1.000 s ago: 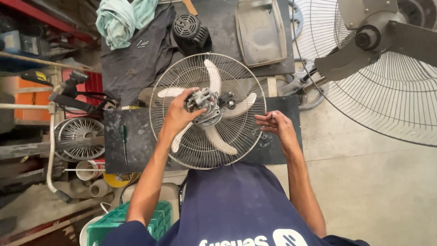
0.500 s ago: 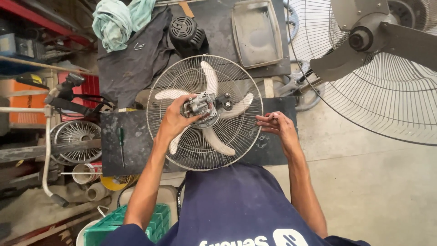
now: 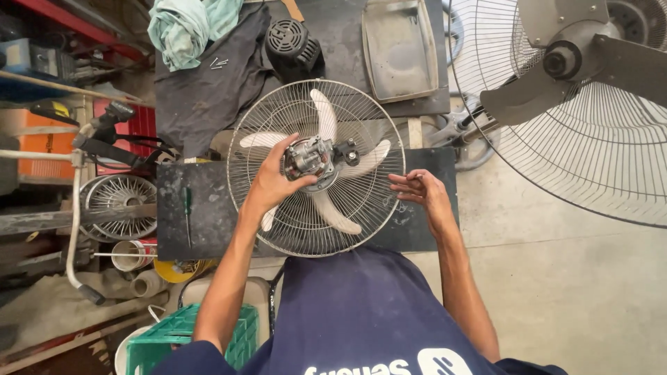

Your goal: The person is disassembling an electric fan on a workbench, removing the front grill and using a screwdriver to access the motor assembly.

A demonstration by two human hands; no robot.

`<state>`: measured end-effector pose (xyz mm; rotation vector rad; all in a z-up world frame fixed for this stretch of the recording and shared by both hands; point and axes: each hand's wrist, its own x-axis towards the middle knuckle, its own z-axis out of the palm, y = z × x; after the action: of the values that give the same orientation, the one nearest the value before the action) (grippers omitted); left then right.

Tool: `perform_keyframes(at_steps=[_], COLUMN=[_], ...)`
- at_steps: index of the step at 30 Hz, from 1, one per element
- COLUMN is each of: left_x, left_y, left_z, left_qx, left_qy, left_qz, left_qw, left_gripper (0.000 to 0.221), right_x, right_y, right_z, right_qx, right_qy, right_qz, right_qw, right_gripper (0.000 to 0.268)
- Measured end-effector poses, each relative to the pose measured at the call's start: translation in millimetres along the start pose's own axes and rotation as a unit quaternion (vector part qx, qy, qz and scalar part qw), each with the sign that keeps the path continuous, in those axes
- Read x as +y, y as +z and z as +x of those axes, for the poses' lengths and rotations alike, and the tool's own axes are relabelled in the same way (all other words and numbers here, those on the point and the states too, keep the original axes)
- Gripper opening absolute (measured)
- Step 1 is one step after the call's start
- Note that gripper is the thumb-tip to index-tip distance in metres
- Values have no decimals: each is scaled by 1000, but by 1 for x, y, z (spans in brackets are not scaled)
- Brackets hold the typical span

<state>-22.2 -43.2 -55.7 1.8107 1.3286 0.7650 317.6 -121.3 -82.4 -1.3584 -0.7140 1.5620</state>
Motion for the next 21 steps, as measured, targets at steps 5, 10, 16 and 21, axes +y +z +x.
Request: perform_keyframes(at_steps=[5, 10, 16, 21], left_x=[-24, -12, -1, 8], left_y=[0, -8, 3, 4], left_z=[-3, 1, 10, 10], left_qx=[98, 105, 74, 81], left_qy=[-12, -171, -243, -190], left_qz=[-5, -111, -219, -163], left_qw=[995, 973, 942, 965], left_gripper=[44, 36, 40, 39], right_x=[-1, -7, -5, 6], right_y=[0, 2, 1, -4], right_z=[-3, 2, 6, 13], right_qx=[6, 3, 5, -10], right_qy=[2, 9, 14, -10], right_qz=[-5, -5, -2, 3], right_qw=[1000, 1000, 1000, 1000], right_gripper=[24, 22, 24, 22])
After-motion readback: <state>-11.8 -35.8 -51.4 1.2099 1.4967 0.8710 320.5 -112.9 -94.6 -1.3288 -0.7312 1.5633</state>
